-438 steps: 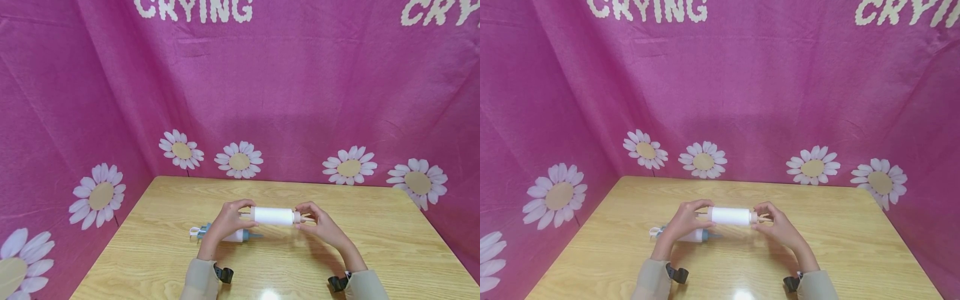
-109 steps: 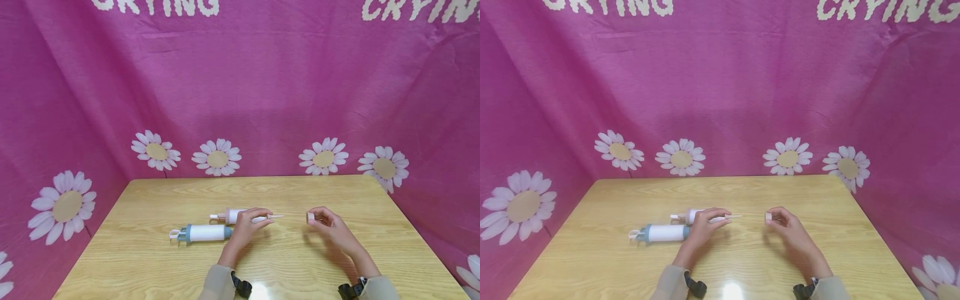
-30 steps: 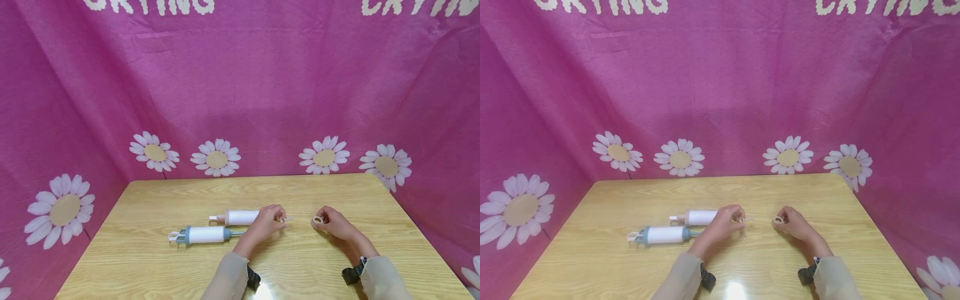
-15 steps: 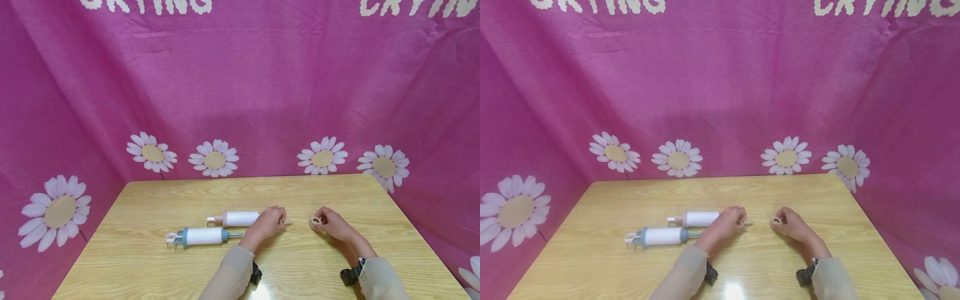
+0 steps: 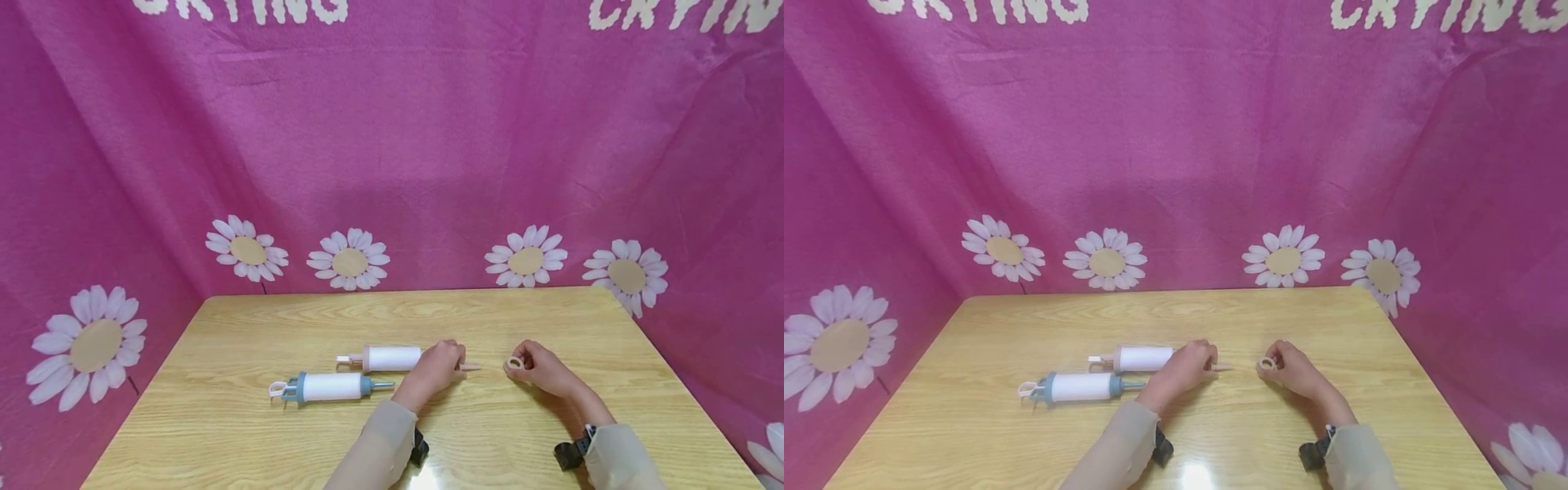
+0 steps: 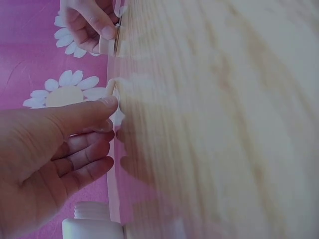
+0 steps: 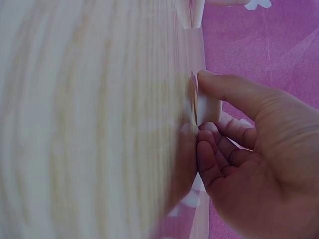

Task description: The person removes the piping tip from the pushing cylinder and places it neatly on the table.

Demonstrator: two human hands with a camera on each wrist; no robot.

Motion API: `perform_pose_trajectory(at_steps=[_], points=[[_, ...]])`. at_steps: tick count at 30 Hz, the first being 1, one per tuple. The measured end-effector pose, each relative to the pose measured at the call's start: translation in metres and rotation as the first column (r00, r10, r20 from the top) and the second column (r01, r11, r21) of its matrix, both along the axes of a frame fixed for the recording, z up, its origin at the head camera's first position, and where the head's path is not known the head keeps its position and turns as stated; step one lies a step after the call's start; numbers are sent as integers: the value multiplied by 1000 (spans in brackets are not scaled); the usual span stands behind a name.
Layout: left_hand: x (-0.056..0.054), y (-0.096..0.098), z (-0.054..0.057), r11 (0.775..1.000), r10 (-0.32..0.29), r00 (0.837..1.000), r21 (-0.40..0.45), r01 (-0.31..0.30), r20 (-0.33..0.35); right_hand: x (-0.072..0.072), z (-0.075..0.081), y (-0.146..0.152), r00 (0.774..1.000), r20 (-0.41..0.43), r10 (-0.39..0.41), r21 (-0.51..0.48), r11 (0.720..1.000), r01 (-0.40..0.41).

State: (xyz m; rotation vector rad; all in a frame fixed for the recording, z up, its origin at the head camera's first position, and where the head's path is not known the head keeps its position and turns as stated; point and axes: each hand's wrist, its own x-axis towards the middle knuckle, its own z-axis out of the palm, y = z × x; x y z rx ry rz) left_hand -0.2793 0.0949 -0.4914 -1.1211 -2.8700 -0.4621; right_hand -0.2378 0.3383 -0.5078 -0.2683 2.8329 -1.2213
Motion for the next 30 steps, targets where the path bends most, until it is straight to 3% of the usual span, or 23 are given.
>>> perform_pose_trajectory(at_steps=[7, 14, 18, 21, 26, 30], points=[[1, -4, -2, 1000, 16, 1000, 0, -16, 6, 0, -3, -5, 1000, -7, 4, -31, 999, -4], [1, -9, -5, 1000, 10, 1000, 27, -9, -10, 1, -7, -4, 991, -103, 82, -93, 991, -92], [2, -12, -5, 997, 1, 1000, 71, 1, -28, 2, -2, -4, 1000, -24, 1, -56, 998, -2], [2, -14, -6, 992, -6, 997, 123, 16, -76, 3, 3, -5, 997, -24, -70, 0, 998, 70], [2, -19, -4, 974, 2, 986, 224, 35, -164, 3, 5, -8, 978, -152, -139, 44, 988, 148], [4, -26, 1, 949, 19, 990, 313, 26, -139, 1, 5, -16, 959, -232, -162, 13, 985, 169]])
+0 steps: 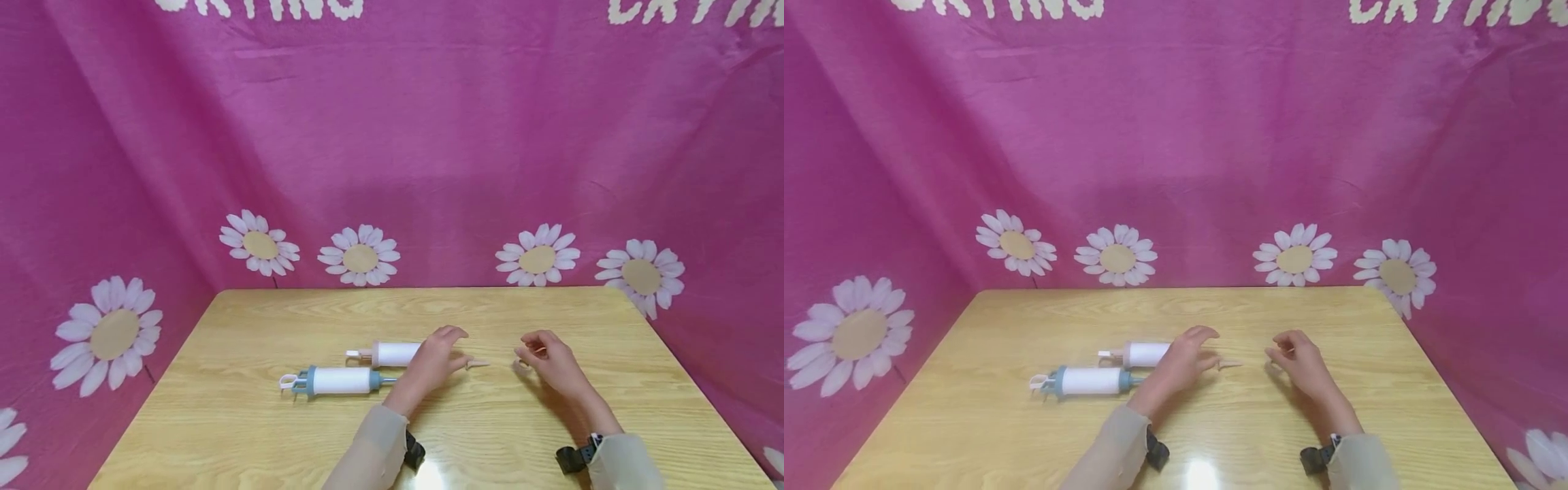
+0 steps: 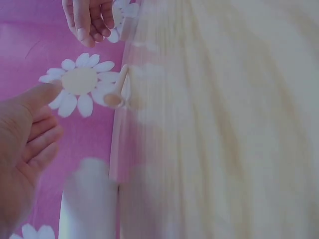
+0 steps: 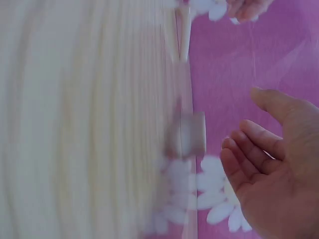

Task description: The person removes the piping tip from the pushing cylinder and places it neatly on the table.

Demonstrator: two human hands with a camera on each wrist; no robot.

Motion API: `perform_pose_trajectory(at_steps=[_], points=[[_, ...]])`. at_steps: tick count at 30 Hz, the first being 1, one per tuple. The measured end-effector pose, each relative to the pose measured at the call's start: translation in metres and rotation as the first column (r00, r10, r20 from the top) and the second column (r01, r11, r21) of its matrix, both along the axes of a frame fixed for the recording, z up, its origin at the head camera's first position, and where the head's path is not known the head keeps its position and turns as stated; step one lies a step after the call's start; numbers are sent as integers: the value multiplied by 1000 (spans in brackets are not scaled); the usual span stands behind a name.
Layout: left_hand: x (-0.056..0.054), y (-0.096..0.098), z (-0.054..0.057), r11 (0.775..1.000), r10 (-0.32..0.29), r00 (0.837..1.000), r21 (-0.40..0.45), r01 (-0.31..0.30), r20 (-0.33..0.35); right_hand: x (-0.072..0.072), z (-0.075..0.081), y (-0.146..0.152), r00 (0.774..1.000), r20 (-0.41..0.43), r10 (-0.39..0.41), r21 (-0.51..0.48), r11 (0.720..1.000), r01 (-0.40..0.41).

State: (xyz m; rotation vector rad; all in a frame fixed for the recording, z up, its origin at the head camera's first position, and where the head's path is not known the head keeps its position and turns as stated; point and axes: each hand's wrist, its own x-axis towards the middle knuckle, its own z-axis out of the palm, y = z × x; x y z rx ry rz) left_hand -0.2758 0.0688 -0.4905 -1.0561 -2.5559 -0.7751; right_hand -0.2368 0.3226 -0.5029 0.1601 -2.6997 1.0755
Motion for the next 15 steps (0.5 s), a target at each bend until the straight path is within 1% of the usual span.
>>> perform_pose_trajectory(at_steps=[3, 8, 12, 15], points=[[1, -12, 2, 998, 22, 1000, 52, -21, -8, -2, 0, -15, 999, -43, 15, -16, 1000, -16], [6, -37, 2, 991, 63, 996, 121, -54, -66, -4, 3, -47, 995, -78, 65, -36, 997, -68], [13, -62, 3, 982, 91, 994, 168, -80, -55, -6, 3, -75, 991, -87, 106, -46, 993, -111], [18, -85, 5, 974, 125, 992, 196, -117, -29, -8, 3, -97, 986, -90, 139, -48, 988, -144]])
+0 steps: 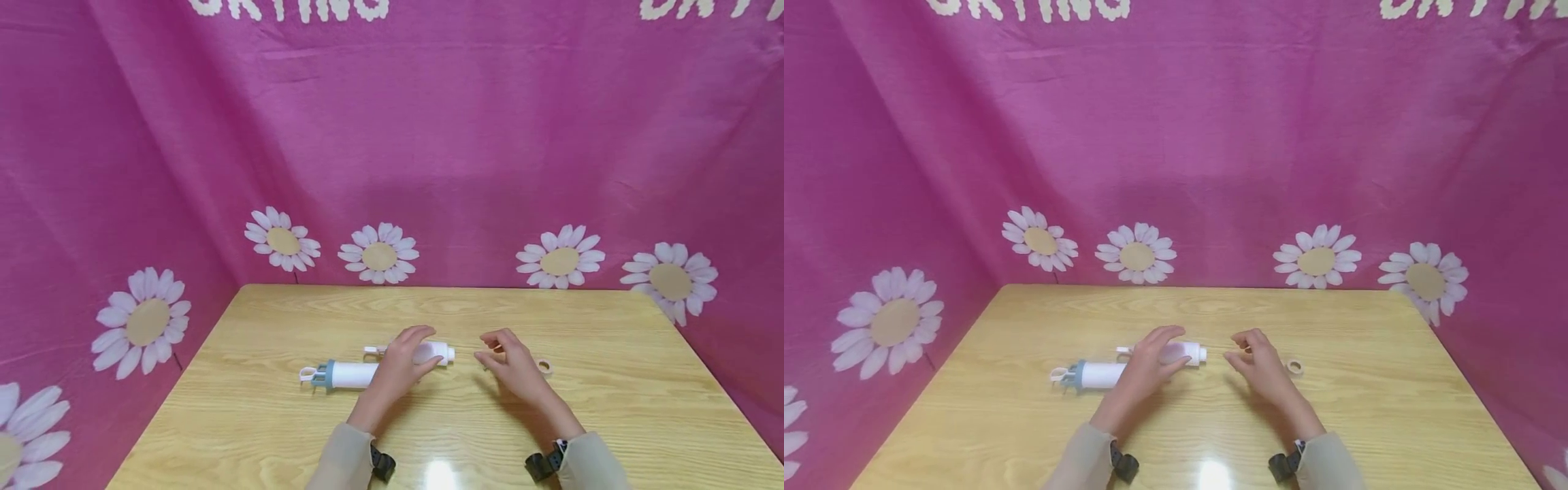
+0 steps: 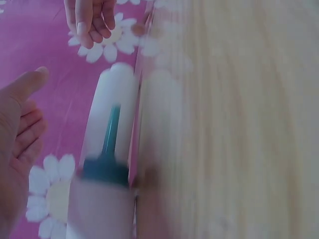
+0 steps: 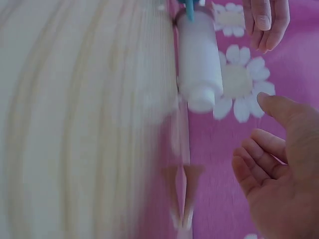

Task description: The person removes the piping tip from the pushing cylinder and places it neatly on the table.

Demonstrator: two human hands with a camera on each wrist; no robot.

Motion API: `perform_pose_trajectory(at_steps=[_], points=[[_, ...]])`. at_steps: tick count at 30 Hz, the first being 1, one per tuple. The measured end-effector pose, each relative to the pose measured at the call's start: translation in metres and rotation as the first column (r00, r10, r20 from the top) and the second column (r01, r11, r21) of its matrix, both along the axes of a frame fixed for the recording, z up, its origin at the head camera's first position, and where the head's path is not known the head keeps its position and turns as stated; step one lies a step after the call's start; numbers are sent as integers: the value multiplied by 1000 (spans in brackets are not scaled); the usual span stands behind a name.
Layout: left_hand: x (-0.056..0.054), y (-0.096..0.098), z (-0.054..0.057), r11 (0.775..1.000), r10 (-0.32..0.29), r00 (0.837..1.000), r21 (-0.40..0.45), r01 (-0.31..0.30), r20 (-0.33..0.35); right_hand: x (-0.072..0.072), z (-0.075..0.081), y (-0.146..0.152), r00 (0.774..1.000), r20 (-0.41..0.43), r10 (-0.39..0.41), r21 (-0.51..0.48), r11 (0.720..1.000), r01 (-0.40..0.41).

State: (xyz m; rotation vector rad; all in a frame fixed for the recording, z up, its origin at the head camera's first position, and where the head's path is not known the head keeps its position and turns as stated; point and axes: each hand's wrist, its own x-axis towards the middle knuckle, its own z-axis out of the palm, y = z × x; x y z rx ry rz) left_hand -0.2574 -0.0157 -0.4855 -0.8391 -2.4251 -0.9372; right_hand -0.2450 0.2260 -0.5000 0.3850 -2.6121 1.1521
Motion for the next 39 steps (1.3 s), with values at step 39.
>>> perform_pose_trajectory(at_steps=[39], points=[[14, -175, -12, 995, 78, 900, -87, -45, 428, 1, 3, -132, 920, 32, 391, 312, 871, -381]])
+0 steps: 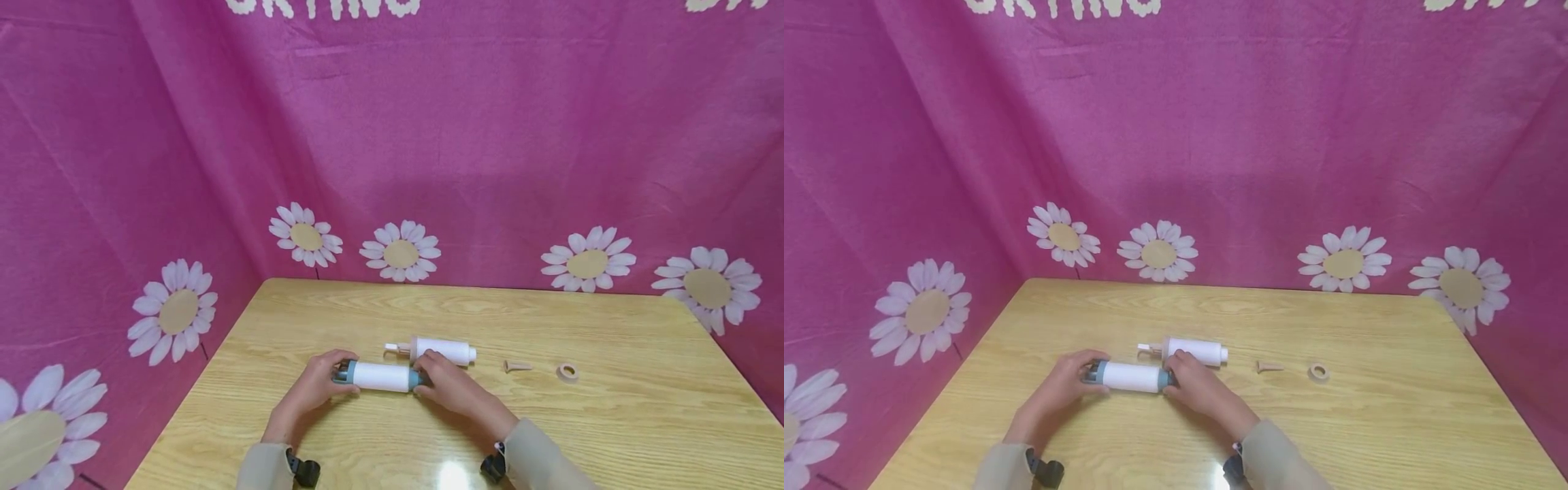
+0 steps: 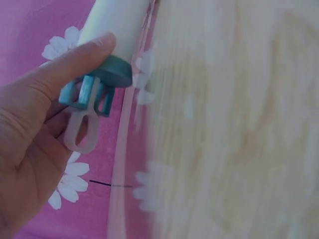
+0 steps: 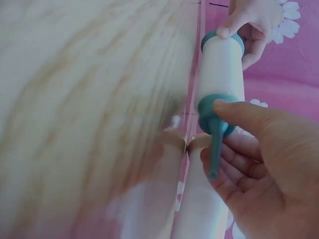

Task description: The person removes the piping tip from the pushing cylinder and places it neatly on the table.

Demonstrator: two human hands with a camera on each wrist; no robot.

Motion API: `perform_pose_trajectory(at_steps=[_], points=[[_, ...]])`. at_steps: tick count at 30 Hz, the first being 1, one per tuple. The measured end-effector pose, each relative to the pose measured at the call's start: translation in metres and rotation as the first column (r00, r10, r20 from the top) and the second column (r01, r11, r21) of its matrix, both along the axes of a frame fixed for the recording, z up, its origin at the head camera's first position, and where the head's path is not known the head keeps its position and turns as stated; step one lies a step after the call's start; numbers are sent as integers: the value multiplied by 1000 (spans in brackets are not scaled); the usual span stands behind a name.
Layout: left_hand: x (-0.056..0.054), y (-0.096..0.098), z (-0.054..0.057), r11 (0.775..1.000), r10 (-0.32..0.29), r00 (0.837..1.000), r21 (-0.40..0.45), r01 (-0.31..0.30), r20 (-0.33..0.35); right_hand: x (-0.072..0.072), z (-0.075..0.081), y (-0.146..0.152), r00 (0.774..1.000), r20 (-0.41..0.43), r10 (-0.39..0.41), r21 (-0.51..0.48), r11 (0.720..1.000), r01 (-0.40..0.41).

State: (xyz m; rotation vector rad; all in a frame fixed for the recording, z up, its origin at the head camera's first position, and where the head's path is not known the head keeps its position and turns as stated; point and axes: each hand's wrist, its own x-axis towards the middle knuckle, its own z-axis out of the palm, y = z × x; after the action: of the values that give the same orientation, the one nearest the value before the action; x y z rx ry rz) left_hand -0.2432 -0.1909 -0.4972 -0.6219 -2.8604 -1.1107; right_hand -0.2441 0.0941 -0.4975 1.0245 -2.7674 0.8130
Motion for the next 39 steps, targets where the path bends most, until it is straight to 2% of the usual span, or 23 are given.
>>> perform_pose_trajectory(at_steps=[5, 10, 13, 17, 22, 26, 33, 39], points=[[3, 3, 2, 1000, 12, 999, 7, -12, -33, 1, 3, 8, 999, 34, 9, -100, 995, -6], [6, 6, 9, 999, 23, 996, 36, -20, -81, 2, 4, 18, 999, 23, 32, -246, 969, -25], [8, 9, 13, 998, 20, 992, 61, -13, -122, 3, 4, 23, 999, -17, 36, -325, 945, -40], [11, 15, 20, 996, 10, 983, 87, 6, -182, 4, 4, 30, 995, -98, 22, -381, 923, -58], [14, 29, 26, 993, -8, 981, 117, 31, -195, 10, 6, 43, 989, -143, -28, -422, 906, -35], [14, 41, 29, 989, -28, 984, 141, 53, -176, 14, 6, 55, 984, -165, -72, -427, 904, -6], [12, 65, 35, 983, -47, 992, 169, 66, -117, 20, 5, 76, 969, -228, -96, -461, 887, -21], [9, 86, 36, 972, -123, 981, 182, 149, -149, 27, 7, 98, 956, -262, -129, -477, 879, -12]])
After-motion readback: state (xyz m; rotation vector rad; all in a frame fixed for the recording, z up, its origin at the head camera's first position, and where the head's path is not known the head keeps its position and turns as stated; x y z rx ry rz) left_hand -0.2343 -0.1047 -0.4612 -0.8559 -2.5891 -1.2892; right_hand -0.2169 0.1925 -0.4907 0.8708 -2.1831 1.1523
